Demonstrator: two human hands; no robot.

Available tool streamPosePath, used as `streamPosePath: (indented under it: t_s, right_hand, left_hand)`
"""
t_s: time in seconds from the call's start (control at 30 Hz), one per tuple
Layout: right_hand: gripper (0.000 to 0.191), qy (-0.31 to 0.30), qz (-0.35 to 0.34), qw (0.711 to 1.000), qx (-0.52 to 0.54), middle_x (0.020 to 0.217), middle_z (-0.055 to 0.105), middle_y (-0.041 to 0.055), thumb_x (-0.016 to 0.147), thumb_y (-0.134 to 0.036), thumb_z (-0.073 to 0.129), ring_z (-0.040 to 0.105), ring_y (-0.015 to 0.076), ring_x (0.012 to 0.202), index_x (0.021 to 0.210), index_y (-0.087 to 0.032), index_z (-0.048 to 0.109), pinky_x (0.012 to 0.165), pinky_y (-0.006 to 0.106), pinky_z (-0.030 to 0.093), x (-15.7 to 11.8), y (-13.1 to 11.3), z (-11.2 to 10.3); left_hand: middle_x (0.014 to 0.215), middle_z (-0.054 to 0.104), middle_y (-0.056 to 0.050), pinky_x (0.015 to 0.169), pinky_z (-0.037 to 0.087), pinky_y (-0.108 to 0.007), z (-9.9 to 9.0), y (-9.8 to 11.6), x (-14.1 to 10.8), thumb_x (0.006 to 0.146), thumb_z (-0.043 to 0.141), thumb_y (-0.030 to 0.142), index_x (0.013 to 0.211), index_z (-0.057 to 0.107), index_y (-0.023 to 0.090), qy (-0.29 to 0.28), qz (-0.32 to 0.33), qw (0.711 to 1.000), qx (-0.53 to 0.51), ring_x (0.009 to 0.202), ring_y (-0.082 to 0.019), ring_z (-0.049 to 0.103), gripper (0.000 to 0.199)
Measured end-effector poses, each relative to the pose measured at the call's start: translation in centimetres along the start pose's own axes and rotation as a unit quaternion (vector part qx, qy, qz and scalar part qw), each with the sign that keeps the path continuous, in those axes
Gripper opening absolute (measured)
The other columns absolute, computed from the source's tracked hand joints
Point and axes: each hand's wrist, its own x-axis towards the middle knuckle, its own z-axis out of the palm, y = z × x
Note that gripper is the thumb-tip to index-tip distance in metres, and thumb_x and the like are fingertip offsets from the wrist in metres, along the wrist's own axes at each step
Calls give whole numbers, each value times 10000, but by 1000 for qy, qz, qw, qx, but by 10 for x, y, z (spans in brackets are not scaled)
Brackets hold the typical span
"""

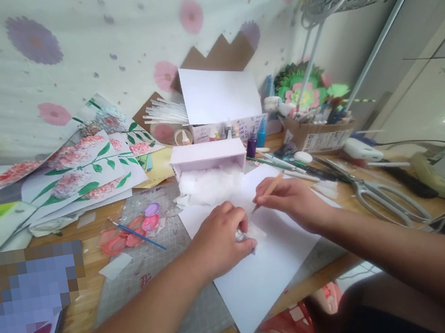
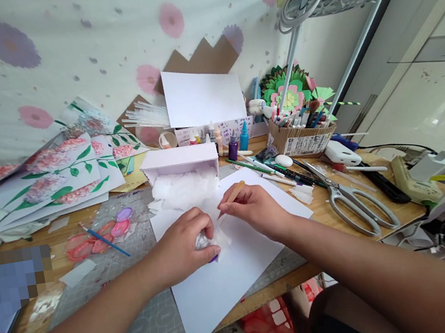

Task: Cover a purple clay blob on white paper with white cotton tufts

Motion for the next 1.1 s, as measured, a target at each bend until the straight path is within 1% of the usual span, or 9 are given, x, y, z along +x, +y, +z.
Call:
streamPosePath:
  t_s: [0.23, 0.37, 0.53, 0.63, 0.73, 0.77, 0.9, 1.0, 1.1]
  right_hand:
    - [147, 80, -8, 992, -96, 784, 654, 51, 721, -313, 636, 584, 180, 766, 669, -182, 679, 705, 316, 450, 19, 19, -10]
    - [168, 130, 17, 987, -88, 809, 670, 49, 708, -346, 635, 596, 188, 778, 690, -185, 680, 719, 321, 450, 30, 23, -5]
    - [160, 145, 31, 986, -79, 831, 670, 51, 702, -327, 632, 597, 188, 798, 672, -174, 665, 725, 311, 448, 39, 25, 6]
    - [138, 152, 18, 983, -101, 811, 663, 42, 712, -303, 617, 591, 183, 790, 663, -180, 657, 717, 304, 442, 41, 23, 10]
    - [137, 128, 8, 982, -138, 788, 655, 37, 716, -271, 601, 590, 180, 786, 628, -176, 646, 720, 296, 438, 42, 17, 11]
    - [139, 111, 23, 984, -140, 790, 655, 39, 715, -264, 596, 591, 179, 783, 623, -171, 644, 718, 295, 439, 41, 15, 10]
    - [124, 26, 125, 988, -88, 838, 663, 47, 691, -262, 606, 598, 177, 765, 650, -155, 651, 711, 292, 450, 38, 10, 5]
    - [89, -29, 147, 985, -86, 896, 655, 51, 667, -231, 615, 597, 184, 805, 636, -152, 643, 723, 284, 455, 33, 10, 4]
    - [70, -51, 152, 979, -126, 918, 658, 48, 665, -206, 599, 602, 186, 795, 620, -161, 628, 702, 283, 459, 31, 13, 5]
  left_hand:
    - [840, 476, 25, 706, 370, -266, -1, 0, -1, 680, 594, 243, 715, 479, 211, 3, -15, 1000, -27, 818, -153, 471, 125]
    - [834, 481, 27, 710, 365, -258, -2, 0, 0, 675, 598, 235, 709, 482, 210, 1, -16, 999, -31, 832, -150, 471, 124]
    - [843, 484, 27, 727, 365, -257, -3, -1, -1, 683, 594, 236, 721, 494, 215, -3, -18, 999, -37, 845, -150, 472, 109]
    - [849, 485, 29, 735, 365, -255, -3, -3, -2, 689, 595, 239, 723, 501, 219, -5, -16, 999, -45, 857, -149, 472, 102]
    - [858, 489, 29, 737, 367, -256, -2, -4, -2, 693, 597, 244, 728, 508, 222, -7, -15, 998, -53, 857, -150, 475, 98]
    - [860, 490, 29, 736, 368, -257, -2, -5, -2, 693, 598, 244, 731, 510, 223, -6, -14, 998, -56, 853, -149, 477, 98]
    - [860, 491, 29, 726, 374, -260, -2, -9, -2, 692, 598, 238, 741, 509, 224, -5, -8, 998, -63, 833, -147, 482, 102]
    - [862, 492, 26, 719, 379, -266, -2, -11, -1, 683, 600, 233, 763, 502, 226, -4, -7, 998, -59, 823, -150, 480, 127]
    - [889, 498, 21, 717, 385, -275, -3, -10, 1, 672, 598, 232, 816, 493, 233, -2, -15, 998, -56, 836, -159, 478, 178]
